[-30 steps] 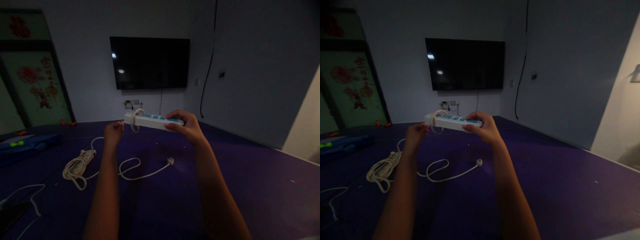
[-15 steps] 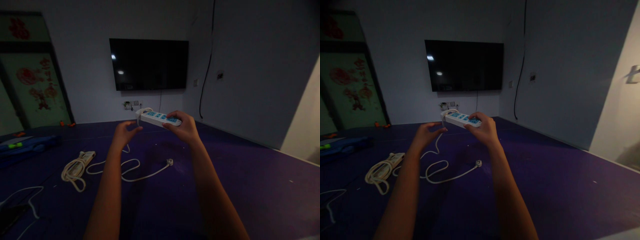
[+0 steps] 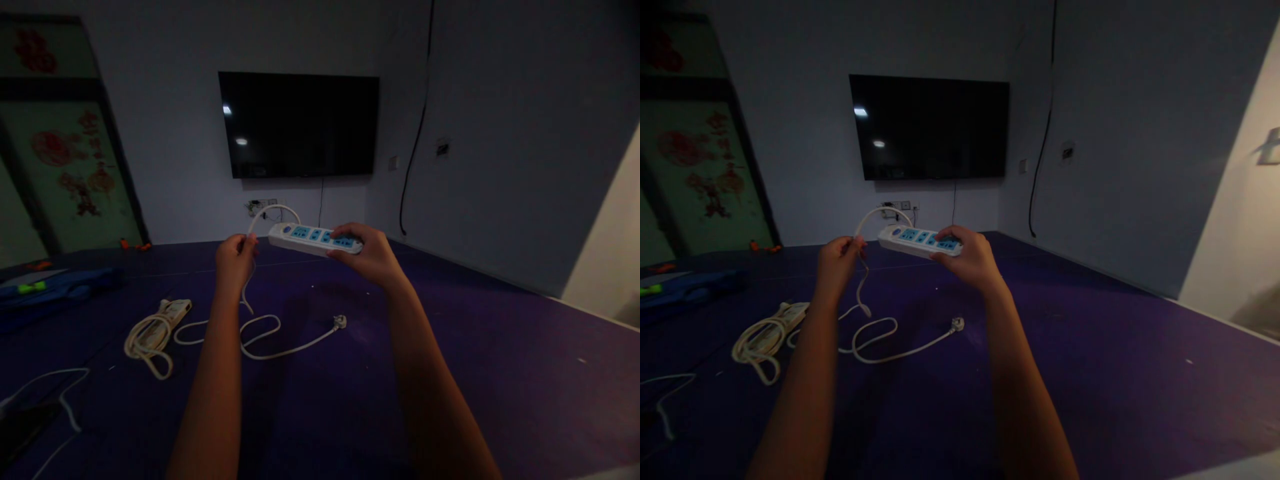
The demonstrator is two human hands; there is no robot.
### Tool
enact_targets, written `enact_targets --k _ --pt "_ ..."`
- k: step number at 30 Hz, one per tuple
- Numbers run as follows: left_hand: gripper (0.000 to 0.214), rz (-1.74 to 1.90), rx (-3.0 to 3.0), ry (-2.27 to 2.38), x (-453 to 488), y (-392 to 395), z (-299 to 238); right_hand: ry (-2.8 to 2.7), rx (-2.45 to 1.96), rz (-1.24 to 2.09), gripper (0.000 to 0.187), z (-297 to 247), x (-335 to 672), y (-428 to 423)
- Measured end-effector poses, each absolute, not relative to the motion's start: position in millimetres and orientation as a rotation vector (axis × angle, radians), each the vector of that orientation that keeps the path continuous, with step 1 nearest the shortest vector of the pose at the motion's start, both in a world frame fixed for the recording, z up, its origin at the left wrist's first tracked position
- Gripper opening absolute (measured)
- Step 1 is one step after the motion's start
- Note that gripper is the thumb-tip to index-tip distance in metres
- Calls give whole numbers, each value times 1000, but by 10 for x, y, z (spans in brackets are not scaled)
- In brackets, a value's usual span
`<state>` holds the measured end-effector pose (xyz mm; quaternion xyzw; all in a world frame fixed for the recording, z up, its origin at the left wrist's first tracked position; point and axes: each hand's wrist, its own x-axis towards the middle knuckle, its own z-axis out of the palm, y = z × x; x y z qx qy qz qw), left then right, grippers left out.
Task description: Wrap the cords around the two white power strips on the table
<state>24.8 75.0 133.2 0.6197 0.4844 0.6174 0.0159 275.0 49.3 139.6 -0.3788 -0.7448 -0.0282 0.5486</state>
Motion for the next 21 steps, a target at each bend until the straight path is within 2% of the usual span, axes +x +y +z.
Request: enact_targets --k 5,10,16,19,21 --pt "33 1934 1781 1771 22 835 1267 -1805 -815 66 29 1398 2824 458" --pt "32 1783 1703 2062 -214 909 1193 -1679 -874 5 29 1401 2930 473" --pt "34 1900 1661 2037 -255 916 1166 -1645 -1235 -134 30 1228 3162 752" --pt "35 1972 1655 2011 -215 893 1191 -1770 -1354 -95 29 1063 3284 946" --pt "37 2040 1648 1981 -202 868 1211 -1853 -1483 -111 36 939 3354 1058"
